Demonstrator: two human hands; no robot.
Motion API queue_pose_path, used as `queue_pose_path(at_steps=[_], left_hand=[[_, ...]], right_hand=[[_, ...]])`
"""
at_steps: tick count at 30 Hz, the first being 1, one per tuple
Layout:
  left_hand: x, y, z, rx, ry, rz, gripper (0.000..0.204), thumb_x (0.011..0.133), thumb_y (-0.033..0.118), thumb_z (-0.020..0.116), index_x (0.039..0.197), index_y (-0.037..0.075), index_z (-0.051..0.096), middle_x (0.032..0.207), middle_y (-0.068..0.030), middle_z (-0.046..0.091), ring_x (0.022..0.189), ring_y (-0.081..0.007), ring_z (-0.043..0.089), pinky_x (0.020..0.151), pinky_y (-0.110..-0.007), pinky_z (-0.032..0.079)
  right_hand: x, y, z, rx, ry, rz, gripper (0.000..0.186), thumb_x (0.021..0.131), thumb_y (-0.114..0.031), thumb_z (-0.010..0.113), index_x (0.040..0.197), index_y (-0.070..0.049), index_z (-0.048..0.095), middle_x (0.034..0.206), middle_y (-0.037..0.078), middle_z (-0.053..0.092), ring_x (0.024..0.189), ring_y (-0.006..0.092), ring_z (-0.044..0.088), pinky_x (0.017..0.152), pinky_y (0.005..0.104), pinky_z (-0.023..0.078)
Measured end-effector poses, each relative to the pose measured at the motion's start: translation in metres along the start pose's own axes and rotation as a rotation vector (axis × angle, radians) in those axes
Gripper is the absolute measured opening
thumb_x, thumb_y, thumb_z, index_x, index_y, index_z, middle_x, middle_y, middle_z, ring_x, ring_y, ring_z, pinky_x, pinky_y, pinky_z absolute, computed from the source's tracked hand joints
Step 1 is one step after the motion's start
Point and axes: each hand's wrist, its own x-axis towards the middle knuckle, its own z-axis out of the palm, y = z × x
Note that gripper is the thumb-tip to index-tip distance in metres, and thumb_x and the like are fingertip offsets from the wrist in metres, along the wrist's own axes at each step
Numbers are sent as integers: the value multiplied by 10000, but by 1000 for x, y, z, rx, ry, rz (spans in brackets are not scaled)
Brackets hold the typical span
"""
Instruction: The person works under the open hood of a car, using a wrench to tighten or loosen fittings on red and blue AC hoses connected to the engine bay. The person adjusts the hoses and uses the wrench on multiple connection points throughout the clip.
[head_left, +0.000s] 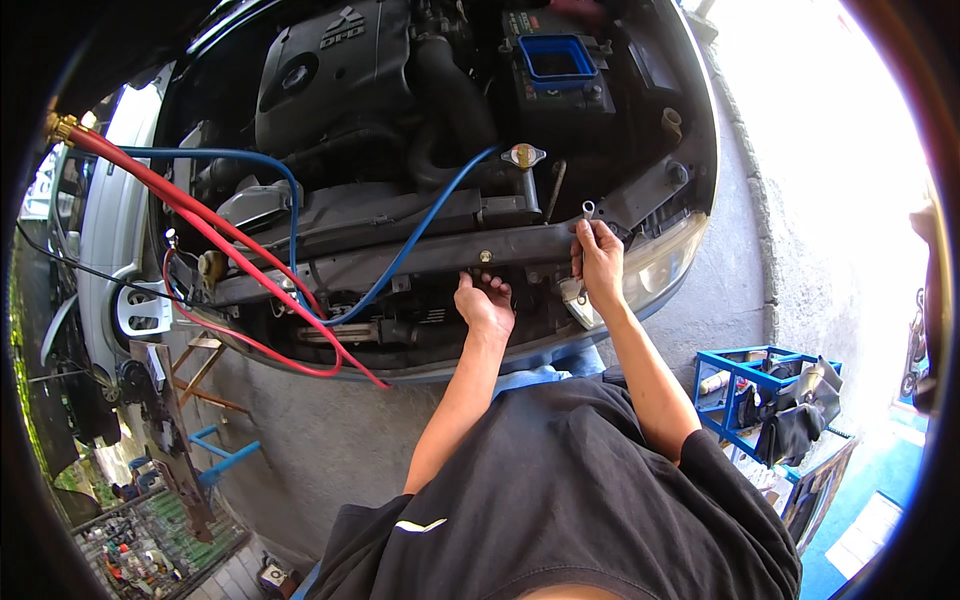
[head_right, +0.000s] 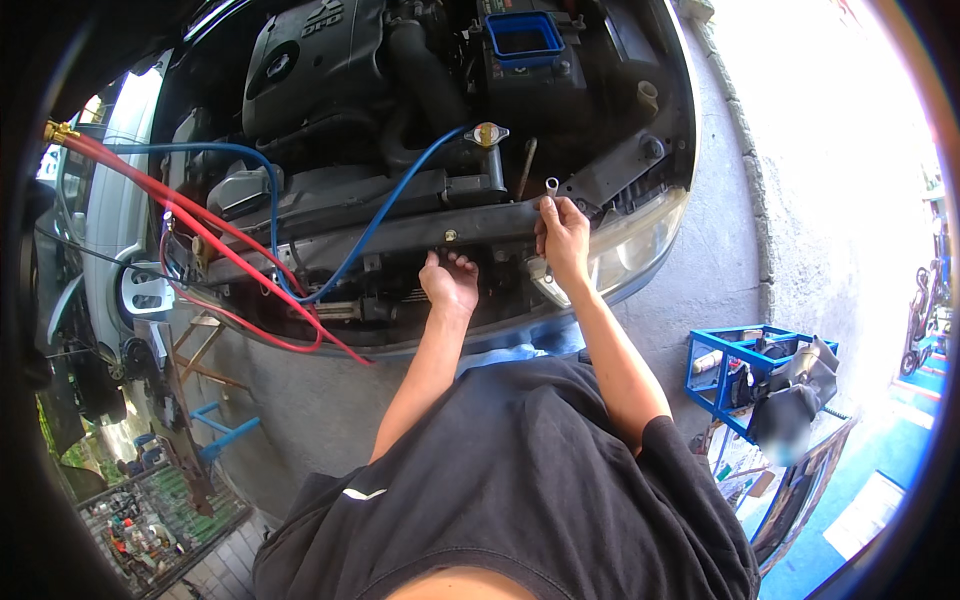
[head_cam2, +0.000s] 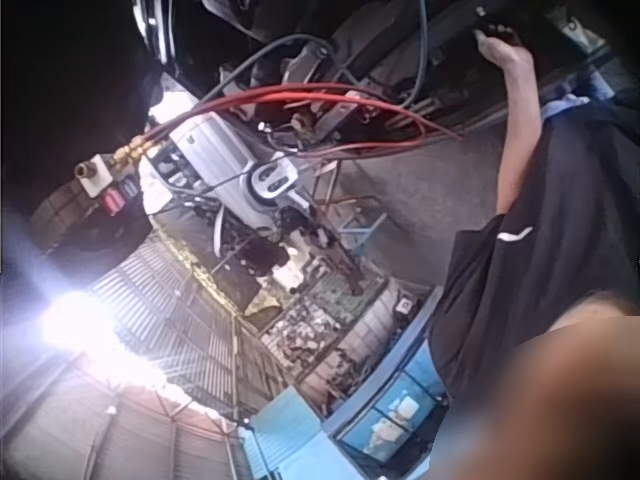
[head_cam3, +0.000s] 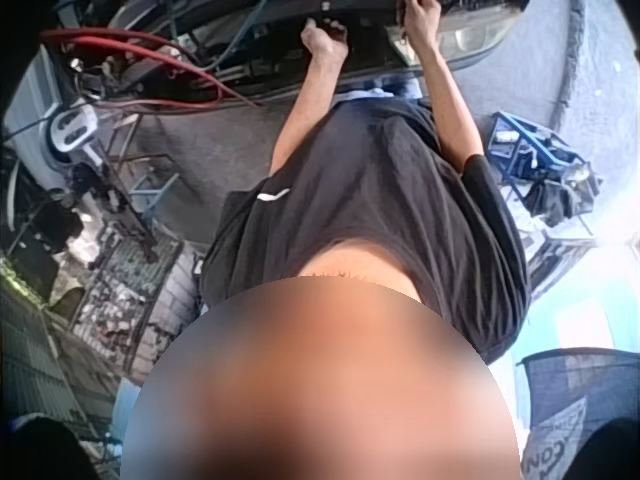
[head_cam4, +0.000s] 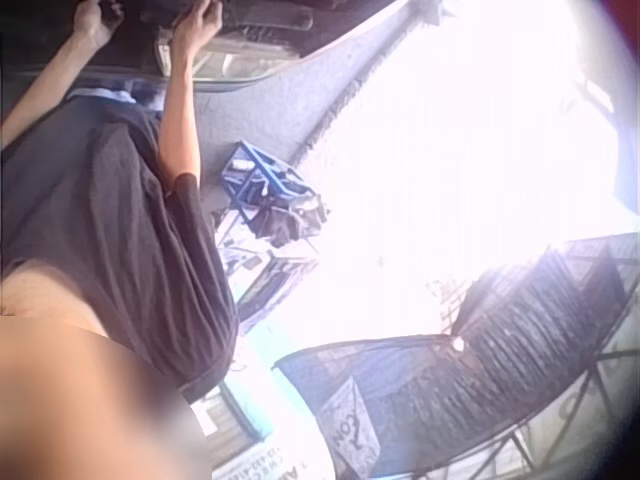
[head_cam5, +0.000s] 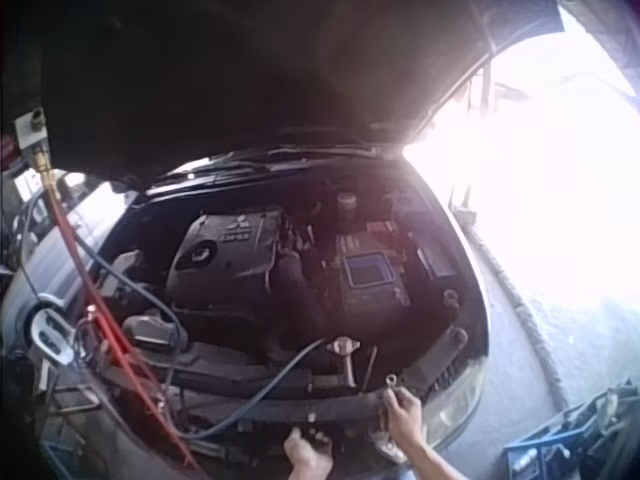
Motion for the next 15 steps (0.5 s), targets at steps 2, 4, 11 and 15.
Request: queue_pose_path(at_steps=[2, 4, 11, 15], left_hand=[[2, 0, -2, 6, -17, -17, 363, 1133, 439, 382, 972, 171, 566, 828, 18, 473, 696, -141, 468, 656, -310, 435], [3, 0, -2, 17, 20, -44, 373, 1134, 451, 379, 977, 172, 569, 830, 19, 473, 694, -140, 466, 655, -308, 435], [-9, 0, 7, 12, 35, 11, 374, 1133, 458, 400, 978, 165, 573, 824, 26, 489, 687, -136, 475, 642, -304, 428], [-9, -2, 4, 26, 5, 25, 364, 1132, 454, 408, 985, 162, 567, 822, 23, 495, 701, -139, 482, 650, -306, 426]], right_hand=[[0, -1, 0, -1, -2, 0, 303, 1105, -320, 595, 996, -42, 648, 696, -12, 559, 449, 56, 459, 401, 231, 356], [0, -1, 0, -1, -5, -1, 302, 1105, -317, 594, 993, -42, 647, 695, -11, 559, 449, 55, 459, 400, 231, 355], [0, -1, 1, -17, 1, -11, 304, 1105, -315, 593, 988, -40, 646, 694, -9, 561, 446, 58, 458, 398, 235, 355], [0, -2, 2, -38, 8, -16, 303, 1107, -313, 591, 994, -38, 650, 694, -7, 563, 445, 61, 459, 396, 237, 353]])
